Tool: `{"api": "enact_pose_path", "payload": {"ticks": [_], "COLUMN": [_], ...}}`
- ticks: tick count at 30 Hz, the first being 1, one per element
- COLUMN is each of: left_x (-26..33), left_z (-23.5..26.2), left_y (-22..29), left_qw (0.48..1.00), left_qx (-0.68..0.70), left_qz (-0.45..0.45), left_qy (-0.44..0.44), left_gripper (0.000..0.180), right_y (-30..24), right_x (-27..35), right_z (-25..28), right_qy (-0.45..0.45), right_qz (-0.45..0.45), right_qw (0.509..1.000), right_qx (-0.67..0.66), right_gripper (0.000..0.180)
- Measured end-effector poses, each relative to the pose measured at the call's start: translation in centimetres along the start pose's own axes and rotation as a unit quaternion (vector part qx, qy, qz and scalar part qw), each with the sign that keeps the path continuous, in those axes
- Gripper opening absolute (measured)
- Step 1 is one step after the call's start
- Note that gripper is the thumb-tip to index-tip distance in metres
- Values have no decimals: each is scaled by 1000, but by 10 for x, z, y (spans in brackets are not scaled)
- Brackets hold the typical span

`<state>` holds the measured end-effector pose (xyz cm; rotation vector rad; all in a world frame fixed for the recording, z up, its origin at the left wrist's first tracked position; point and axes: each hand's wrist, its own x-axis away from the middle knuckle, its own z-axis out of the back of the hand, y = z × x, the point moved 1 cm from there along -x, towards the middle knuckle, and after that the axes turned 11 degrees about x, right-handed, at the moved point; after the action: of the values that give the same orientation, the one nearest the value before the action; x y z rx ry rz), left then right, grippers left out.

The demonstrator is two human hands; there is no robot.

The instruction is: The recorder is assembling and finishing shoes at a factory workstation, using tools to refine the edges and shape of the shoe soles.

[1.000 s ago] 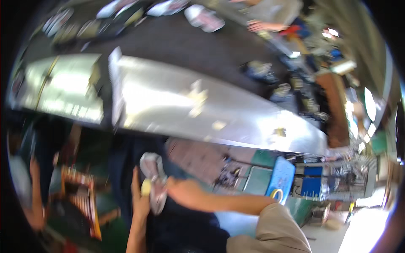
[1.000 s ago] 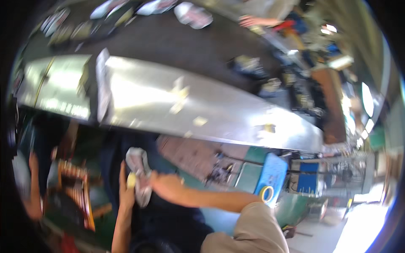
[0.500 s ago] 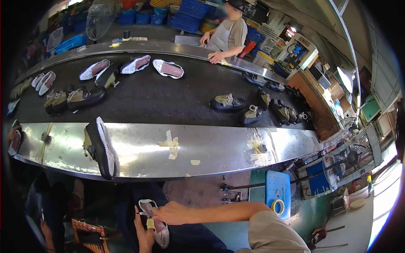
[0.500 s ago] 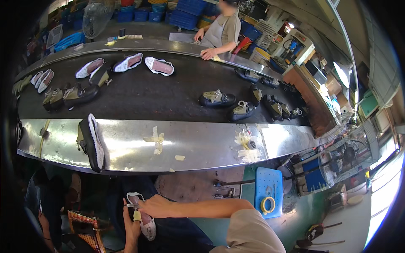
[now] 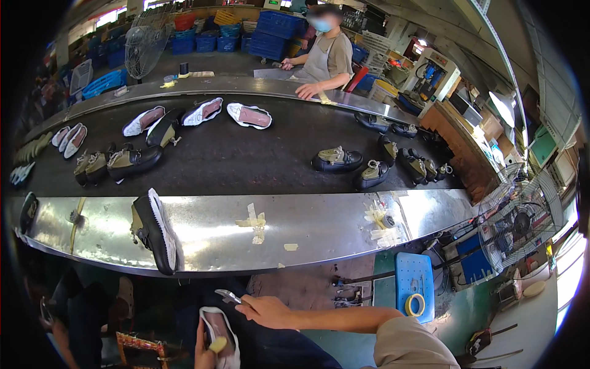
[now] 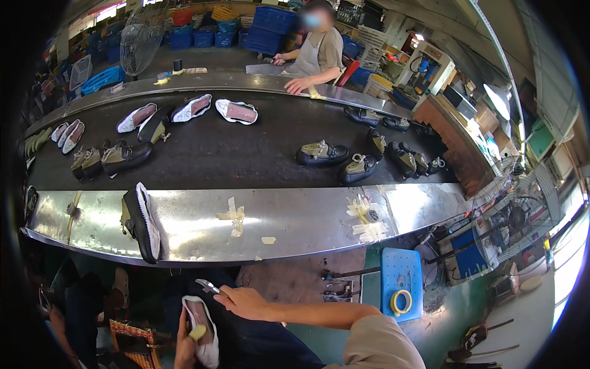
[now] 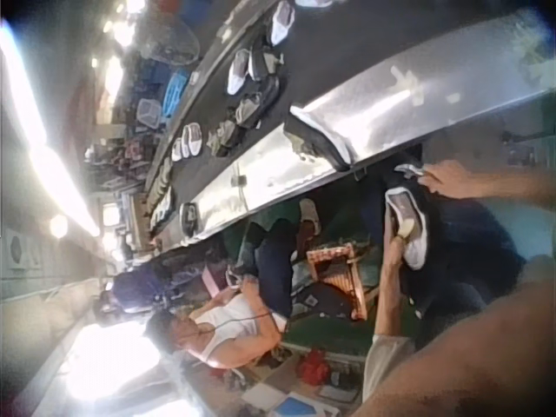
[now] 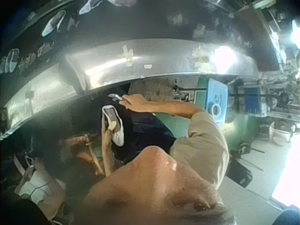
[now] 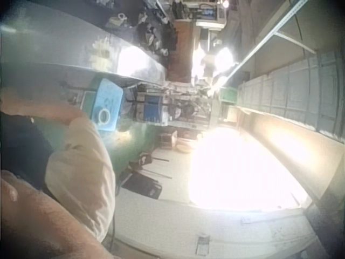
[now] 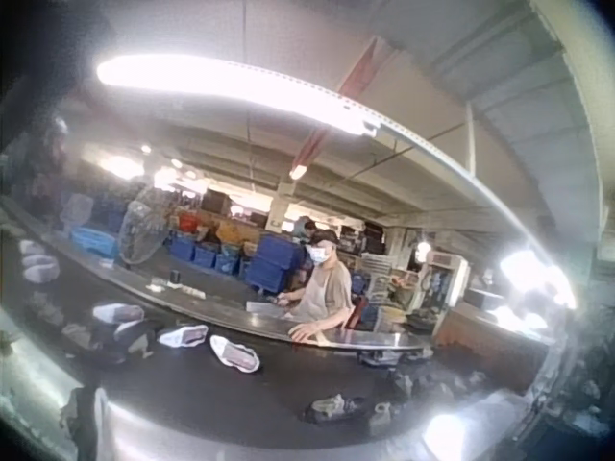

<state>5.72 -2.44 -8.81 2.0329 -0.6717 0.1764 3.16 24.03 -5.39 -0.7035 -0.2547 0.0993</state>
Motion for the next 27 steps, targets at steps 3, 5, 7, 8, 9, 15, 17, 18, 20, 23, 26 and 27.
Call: {"api": "enact_pose_path", "payload": {"ticks": [3,5,7,8,9,15,17,18,20,23,26,27], "left_x": [43,52,52,72,109,128,105,72,21,1,-22,-32], "left_z": [-42,-26,88,167,245,34,-22,76,56,11,-34,-40], "left_y": [71,37,-49,-81,-97,26,47,-27,-42,22,39,20], "left_qw": [875,755,834,895,935,938,934,934,913,942,975,977], "left_qx": [-460,-617,-530,-429,-316,-263,-60,110,193,13,-64,-15], "left_qz": [37,-90,-1,82,161,-108,-123,-277,-168,-103,-25,-4], "left_qy": [-146,-203,-152,-92,-27,199,329,197,317,319,213,214], "left_gripper": [90,77,79,82,86,70,67,67,43,39,40,41], "right_y": [-13,-16,-31,-31,-27,-19,-22,-24,-18,-24,-46,-39], "right_x": [5,1,10,13,17,31,30,28,30,43,63,66], "right_z": [16,17,17,12,3,-17,-17,-18,-20,-6,27,22], "right_qy": [47,-67,-219,-219,-189,-167,-194,-194,-154,-69,37,55], "right_qz": [111,119,120,129,164,95,58,66,63,72,28,22], "right_qw": [993,991,968,967,968,981,978,977,985,993,997,992], "right_qx": [1,-10,3,-5,-14,-38,-49,-52,-53,-68,-59,-110], "right_gripper": [41,54,54,54,53,60,61,62,62,39,25,22]}}
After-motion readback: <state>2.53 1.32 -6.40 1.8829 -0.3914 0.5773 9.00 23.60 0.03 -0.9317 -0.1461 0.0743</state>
